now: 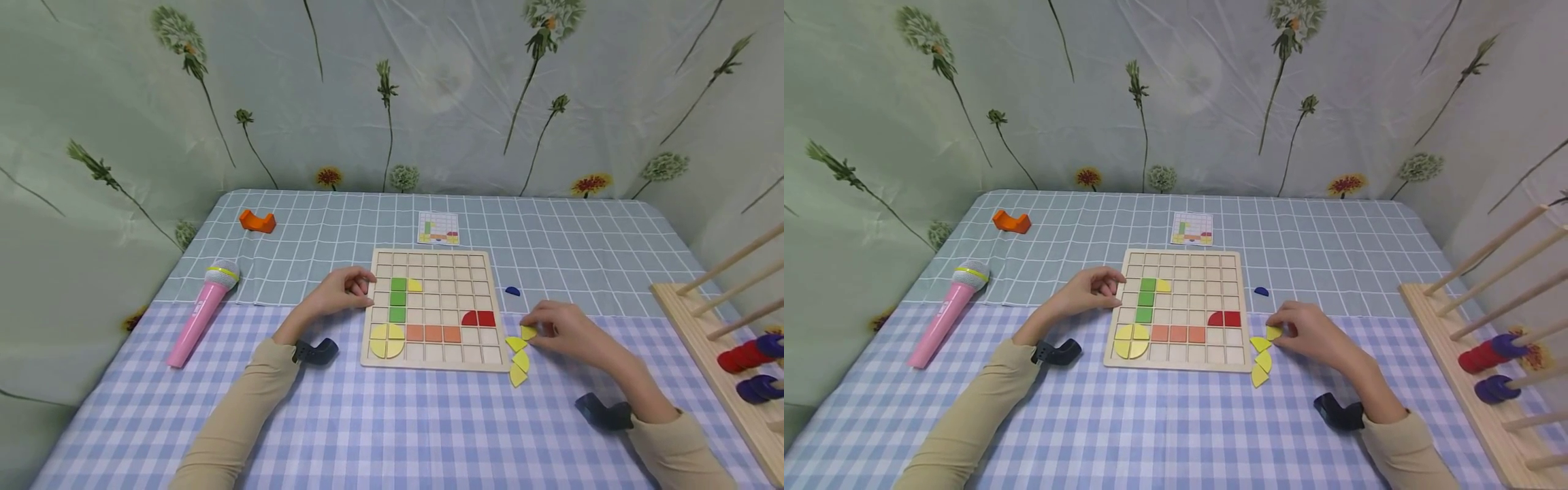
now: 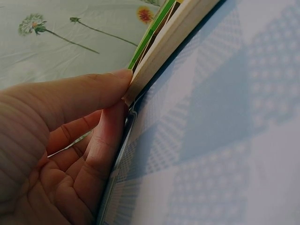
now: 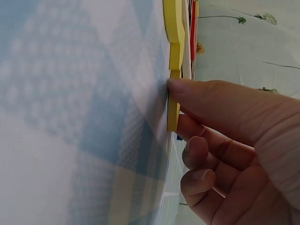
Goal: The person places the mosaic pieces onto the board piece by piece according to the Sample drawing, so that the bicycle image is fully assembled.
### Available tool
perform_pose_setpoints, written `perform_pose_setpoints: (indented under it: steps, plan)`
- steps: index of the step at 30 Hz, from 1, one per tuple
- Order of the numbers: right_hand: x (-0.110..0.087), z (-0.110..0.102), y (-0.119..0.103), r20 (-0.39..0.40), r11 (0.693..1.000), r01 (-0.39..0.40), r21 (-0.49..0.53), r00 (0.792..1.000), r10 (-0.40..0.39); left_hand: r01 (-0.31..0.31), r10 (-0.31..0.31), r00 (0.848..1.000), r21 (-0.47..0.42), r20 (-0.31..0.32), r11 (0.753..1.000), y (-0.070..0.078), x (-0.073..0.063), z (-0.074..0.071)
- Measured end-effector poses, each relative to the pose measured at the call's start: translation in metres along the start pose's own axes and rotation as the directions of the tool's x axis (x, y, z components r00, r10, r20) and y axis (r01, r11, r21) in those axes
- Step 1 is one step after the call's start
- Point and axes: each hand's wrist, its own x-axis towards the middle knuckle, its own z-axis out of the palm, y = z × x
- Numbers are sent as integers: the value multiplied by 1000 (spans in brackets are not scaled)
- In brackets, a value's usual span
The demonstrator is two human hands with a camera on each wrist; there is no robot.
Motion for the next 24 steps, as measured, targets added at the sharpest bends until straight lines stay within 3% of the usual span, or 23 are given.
perform_pose_setpoints:
  steps: [7,24]
  plan:
    - [1,3,0,-34,999,45,-15,998,-46,-25,25,1000,15,-2,1000,1,-1,0]
    - [0,-1,-2,-83,993,100,-54,991,-105,0,0,1000,9,-2,1000,0,0,0]
